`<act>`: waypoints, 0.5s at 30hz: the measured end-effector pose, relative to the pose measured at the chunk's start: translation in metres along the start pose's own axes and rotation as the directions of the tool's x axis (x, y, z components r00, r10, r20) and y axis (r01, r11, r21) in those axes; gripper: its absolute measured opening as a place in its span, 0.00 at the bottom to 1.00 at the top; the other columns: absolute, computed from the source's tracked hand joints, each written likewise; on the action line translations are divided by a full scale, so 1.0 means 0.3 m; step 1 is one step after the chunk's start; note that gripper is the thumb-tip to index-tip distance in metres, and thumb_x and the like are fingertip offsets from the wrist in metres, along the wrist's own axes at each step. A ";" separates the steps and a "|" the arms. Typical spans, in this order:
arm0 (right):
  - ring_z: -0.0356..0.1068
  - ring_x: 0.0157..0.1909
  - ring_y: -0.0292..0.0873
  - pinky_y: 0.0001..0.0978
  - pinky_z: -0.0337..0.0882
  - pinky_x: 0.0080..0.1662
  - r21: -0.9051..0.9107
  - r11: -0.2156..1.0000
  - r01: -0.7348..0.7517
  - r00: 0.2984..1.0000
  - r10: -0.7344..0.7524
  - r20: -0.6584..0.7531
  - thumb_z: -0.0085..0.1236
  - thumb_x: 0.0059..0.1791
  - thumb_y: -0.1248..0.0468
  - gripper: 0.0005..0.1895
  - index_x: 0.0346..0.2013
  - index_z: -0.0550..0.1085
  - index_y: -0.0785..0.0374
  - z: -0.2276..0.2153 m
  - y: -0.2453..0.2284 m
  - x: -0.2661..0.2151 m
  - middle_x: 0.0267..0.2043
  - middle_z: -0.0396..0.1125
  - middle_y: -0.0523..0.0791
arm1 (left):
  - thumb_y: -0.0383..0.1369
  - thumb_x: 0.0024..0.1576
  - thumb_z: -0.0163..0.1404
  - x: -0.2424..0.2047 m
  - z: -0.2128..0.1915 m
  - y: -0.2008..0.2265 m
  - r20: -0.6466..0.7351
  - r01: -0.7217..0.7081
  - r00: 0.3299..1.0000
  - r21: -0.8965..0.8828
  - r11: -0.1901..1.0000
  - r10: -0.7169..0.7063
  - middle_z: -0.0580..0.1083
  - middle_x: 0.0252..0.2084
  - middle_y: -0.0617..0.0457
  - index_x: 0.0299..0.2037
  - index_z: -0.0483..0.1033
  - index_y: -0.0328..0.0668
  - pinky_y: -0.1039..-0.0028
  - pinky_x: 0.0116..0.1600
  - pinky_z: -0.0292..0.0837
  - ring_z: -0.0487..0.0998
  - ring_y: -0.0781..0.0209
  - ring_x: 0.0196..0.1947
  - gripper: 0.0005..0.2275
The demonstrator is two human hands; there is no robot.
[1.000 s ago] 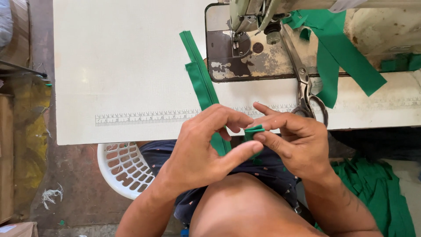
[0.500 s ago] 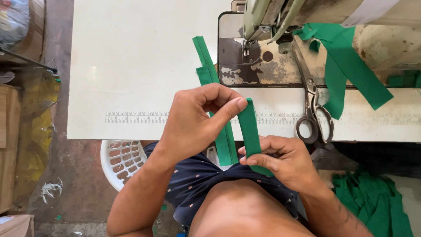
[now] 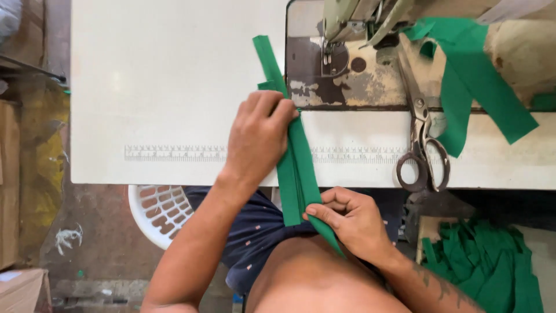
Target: The person is folding green fabric strips and sewing them using an industrial sewing machine, then cutting the finished strips with scissors.
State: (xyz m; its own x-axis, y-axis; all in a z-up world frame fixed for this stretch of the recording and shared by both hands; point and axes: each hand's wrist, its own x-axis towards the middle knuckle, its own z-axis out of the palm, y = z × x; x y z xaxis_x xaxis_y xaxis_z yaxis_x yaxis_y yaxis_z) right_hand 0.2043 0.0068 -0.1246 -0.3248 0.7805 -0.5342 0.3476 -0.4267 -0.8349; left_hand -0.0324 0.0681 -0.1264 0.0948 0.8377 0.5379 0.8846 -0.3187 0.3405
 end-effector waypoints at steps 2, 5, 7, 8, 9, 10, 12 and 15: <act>0.77 0.32 0.31 0.24 0.75 0.35 -0.027 0.998 -0.051 0.998 0.052 0.044 0.74 0.48 0.65 0.07 0.29 0.84 0.65 -0.036 0.069 0.004 0.29 0.87 0.47 | 0.23 0.68 0.55 -0.017 -0.002 0.070 -0.002 -0.051 0.999 0.047 0.998 0.051 0.73 0.43 0.45 0.41 0.74 0.35 0.59 0.47 0.73 0.74 0.45 0.44 0.03; 0.75 0.31 0.30 0.24 0.73 0.34 0.009 0.996 -0.090 0.991 0.089 0.100 0.74 0.48 0.66 0.07 0.30 0.84 0.66 -0.068 0.131 -0.002 0.29 0.88 0.47 | 0.23 0.68 0.56 -0.010 0.012 0.110 -0.052 -0.070 0.996 0.043 0.997 0.072 0.73 0.41 0.47 0.41 0.74 0.38 0.60 0.45 0.73 0.76 0.47 0.41 0.05; 0.78 0.33 0.32 0.25 0.76 0.36 0.077 0.990 -0.115 0.987 0.105 0.120 0.73 0.49 0.67 0.06 0.32 0.83 0.68 -0.071 0.113 -0.026 0.31 0.89 0.50 | 0.25 0.68 0.59 0.010 0.019 0.098 -0.073 -0.021 0.997 -0.020 1.000 0.019 0.74 0.38 0.49 0.39 0.76 0.40 0.60 0.44 0.74 0.77 0.48 0.39 0.06; 0.81 0.34 0.34 0.25 0.80 0.37 0.059 0.993 -0.106 0.991 0.100 0.093 0.72 0.48 0.66 0.07 0.32 0.83 0.68 -0.070 0.076 -0.037 0.32 0.89 0.50 | 0.29 0.69 0.57 0.031 0.018 0.078 -0.007 0.089 0.996 -0.177 0.980 -0.091 0.76 0.40 0.48 0.42 0.78 0.39 0.62 0.39 0.80 0.80 0.50 0.37 0.04; 0.84 0.34 0.35 0.26 0.83 0.37 0.040 0.994 -0.097 0.993 0.094 0.067 0.72 0.48 0.64 0.08 0.32 0.83 0.68 -0.069 0.038 -0.049 0.32 0.90 0.51 | 0.33 0.69 0.56 0.051 0.016 0.059 0.075 0.203 0.979 -0.322 0.925 -0.189 0.77 0.42 0.46 0.45 0.79 0.37 0.65 0.34 0.86 0.82 0.51 0.34 0.06; 0.84 0.34 0.35 0.26 0.83 0.37 0.043 0.994 -0.101 0.993 0.098 0.067 0.72 0.48 0.64 0.08 0.32 0.83 0.68 -0.064 0.028 -0.041 0.32 0.90 0.51 | 0.33 0.69 0.56 0.068 0.022 0.043 0.079 0.205 0.979 -0.322 0.924 -0.189 0.77 0.42 0.46 0.45 0.79 0.37 0.65 0.34 0.86 0.82 0.51 0.34 0.06; 0.84 0.33 0.40 0.31 0.84 0.34 0.144 0.982 -0.123 0.992 0.122 0.019 0.69 0.49 0.68 0.07 0.34 0.83 0.72 -0.052 0.006 -0.027 0.32 0.88 0.55 | 0.35 0.70 0.55 0.100 0.030 0.010 0.124 0.297 0.955 -0.320 0.900 -0.271 0.67 0.34 0.52 0.43 0.79 0.48 0.62 0.35 0.67 0.70 0.55 0.31 0.04; 0.87 0.35 0.44 0.31 0.86 0.35 0.156 0.981 -0.117 0.993 0.112 0.040 0.67 0.51 0.66 0.09 0.34 0.82 0.72 -0.031 0.013 -0.017 0.33 0.88 0.57 | 0.37 0.68 0.58 0.100 0.070 0.011 0.123 0.261 0.963 -0.184 0.948 -0.241 0.74 0.36 0.54 0.42 0.80 0.46 0.61 0.29 0.76 0.76 0.57 0.29 0.06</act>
State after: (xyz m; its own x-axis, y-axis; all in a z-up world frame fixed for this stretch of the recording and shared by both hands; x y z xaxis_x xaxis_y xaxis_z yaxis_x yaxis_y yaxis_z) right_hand 0.2156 0.0053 -0.1240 -0.3190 0.7089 -0.6291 0.2415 -0.5810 -0.7772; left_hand -0.0169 0.1015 -0.1253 -0.0660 0.9378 0.3410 0.7789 -0.1652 0.6050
